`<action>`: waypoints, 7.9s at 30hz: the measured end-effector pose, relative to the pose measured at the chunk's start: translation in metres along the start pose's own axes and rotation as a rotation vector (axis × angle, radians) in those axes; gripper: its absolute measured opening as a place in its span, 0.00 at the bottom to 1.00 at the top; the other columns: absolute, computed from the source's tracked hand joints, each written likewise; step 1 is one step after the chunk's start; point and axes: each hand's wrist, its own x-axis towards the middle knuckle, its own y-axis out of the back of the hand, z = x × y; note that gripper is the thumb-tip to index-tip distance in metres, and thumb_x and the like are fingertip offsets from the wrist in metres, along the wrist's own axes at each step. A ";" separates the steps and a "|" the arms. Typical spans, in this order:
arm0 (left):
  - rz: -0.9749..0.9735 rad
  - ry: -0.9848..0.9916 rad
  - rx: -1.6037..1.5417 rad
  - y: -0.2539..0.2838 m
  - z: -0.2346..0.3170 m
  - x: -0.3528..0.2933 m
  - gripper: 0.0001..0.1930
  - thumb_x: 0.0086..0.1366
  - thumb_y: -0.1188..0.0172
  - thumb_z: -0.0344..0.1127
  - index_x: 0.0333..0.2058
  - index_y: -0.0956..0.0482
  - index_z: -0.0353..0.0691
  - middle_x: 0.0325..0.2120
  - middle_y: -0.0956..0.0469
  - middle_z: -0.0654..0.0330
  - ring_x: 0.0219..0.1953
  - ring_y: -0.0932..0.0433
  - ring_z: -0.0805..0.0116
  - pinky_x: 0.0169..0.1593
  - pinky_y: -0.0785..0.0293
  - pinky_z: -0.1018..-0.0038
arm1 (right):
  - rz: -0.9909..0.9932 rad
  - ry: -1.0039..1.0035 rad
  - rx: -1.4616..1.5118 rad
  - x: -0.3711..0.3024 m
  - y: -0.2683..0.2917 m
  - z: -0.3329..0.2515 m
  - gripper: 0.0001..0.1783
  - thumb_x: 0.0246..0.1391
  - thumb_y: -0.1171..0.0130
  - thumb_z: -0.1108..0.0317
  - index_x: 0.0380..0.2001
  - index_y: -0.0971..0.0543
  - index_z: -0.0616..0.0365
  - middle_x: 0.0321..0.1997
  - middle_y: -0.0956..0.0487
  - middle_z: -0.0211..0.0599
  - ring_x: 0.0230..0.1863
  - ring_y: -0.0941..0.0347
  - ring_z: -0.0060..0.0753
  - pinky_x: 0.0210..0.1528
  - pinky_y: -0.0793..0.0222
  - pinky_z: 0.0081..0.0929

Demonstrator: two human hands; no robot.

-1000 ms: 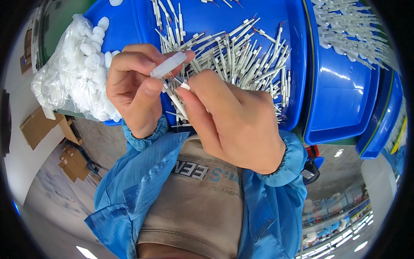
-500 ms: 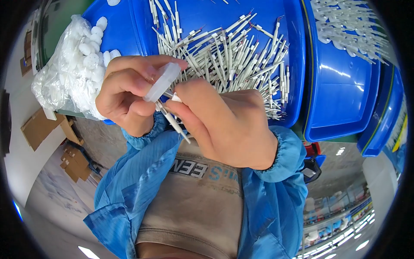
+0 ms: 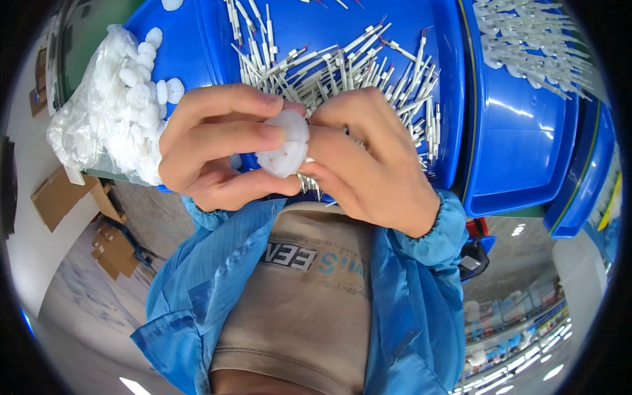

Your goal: The person assembles small white plastic components by hand, inserting metal pins into a circular plastic base.

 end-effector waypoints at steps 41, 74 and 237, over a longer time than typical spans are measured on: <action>0.456 0.518 -0.444 -0.028 0.027 -0.003 0.18 0.61 0.36 0.39 0.38 0.34 0.36 0.39 0.34 0.55 0.35 0.18 0.59 0.50 0.21 0.44 | 0.097 -0.206 -0.037 0.009 -0.008 -0.037 0.07 0.53 0.37 0.77 0.35 0.24 0.62 0.17 0.25 0.36 0.15 0.27 0.35 0.17 0.35 0.28; 0.154 0.011 0.207 -0.028 0.004 0.003 0.22 0.48 0.31 0.15 0.41 0.31 0.29 0.35 0.23 0.39 0.41 0.19 0.42 0.50 0.23 0.43 | 0.185 -0.225 -0.222 0.010 0.010 -0.039 0.13 0.44 0.29 0.81 0.36 0.17 0.63 0.36 0.15 0.41 0.34 0.17 0.28 0.35 0.26 0.17; 0.364 0.468 -0.274 -0.020 0.021 -0.011 0.18 0.60 0.31 0.41 0.37 0.27 0.33 0.38 0.27 0.51 0.38 0.18 0.53 0.44 0.19 0.61 | -0.117 -0.435 0.314 0.020 0.005 -0.036 0.04 0.59 0.41 0.75 0.38 0.23 0.61 0.24 0.23 0.38 0.21 0.25 0.33 0.24 0.32 0.23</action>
